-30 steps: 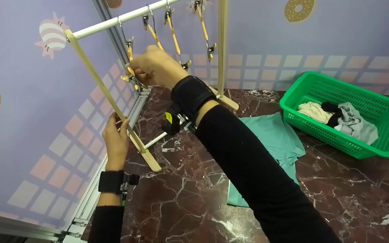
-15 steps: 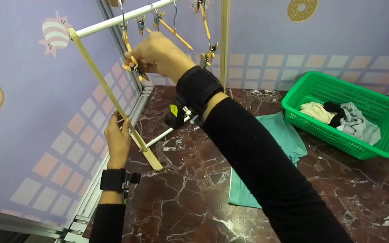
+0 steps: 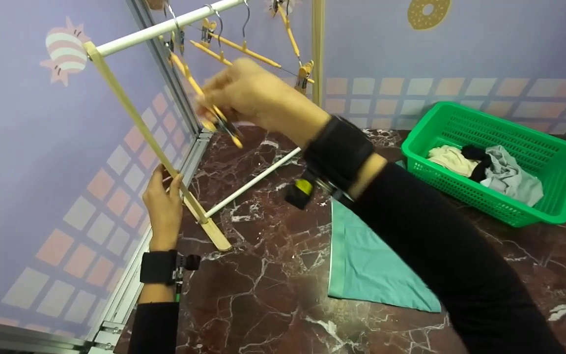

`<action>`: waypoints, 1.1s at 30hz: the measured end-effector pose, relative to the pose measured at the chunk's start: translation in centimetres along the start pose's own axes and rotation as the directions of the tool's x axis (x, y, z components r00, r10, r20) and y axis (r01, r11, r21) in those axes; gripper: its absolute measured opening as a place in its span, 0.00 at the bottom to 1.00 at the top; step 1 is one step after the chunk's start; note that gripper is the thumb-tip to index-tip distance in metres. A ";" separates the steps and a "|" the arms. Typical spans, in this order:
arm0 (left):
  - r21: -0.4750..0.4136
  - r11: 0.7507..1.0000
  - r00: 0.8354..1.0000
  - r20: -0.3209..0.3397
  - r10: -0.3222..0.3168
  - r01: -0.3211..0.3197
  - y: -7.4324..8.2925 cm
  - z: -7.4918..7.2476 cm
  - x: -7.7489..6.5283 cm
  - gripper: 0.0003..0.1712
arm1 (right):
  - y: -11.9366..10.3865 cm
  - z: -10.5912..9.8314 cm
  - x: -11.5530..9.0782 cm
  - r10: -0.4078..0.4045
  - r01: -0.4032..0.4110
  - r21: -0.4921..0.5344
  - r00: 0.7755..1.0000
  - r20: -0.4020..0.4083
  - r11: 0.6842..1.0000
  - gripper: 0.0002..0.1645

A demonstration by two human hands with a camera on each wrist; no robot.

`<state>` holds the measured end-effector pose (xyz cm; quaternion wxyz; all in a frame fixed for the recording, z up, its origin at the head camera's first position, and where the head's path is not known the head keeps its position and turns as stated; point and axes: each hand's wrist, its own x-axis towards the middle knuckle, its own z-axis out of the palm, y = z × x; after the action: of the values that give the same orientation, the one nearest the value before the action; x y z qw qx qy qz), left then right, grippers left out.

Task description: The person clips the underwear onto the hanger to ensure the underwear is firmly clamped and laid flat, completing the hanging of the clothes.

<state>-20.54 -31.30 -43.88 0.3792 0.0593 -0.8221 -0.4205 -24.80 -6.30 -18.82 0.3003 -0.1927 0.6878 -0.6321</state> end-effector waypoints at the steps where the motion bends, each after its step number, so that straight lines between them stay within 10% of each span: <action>1: 0.006 1.000 1.000 0.000 0.003 -0.003 0.0 -0.1 0.0 0.25 | 0.5 -0.2 -0.5 -0.008 0.008 -0.030 1.000 0.012 1.000 0.10; 8: 0.005 1.000 1.000 0.004 0.000 0.000 0.1 0.0 -0.1 0.24 | 5.7 -2.1 -4.4 -0.097 0.116 -0.317 0.992 0.075 0.941 0.10; 20: -0.014 1.000 1.000 0.002 0.010 -0.010 0.4 0.4 -0.1 0.24 | 21.9 -5.0 -8.3 -0.063 0.007 -0.375 0.988 -0.139 0.927 0.16; 26: -0.009 1.000 1.000 -0.003 0.020 -0.020 0.4 0.3 0.1 0.24 | 29.6 -5.7 -7.5 -0.087 -0.099 -0.433 0.917 -0.389 0.896 0.13; 33: 0.014 1.000 1.000 -0.007 0.010 -0.010 0.3 0.5 -0.1 0.25 | 33.2 -5.6 -5.8 -0.156 -0.160 -0.509 0.838 -0.523 0.846 0.14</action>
<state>-20.77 -30.75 -43.91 0.3837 0.0591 -0.8241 -0.4126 -20.32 5.85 -50.42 0.0271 -0.0797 0.8924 -0.4434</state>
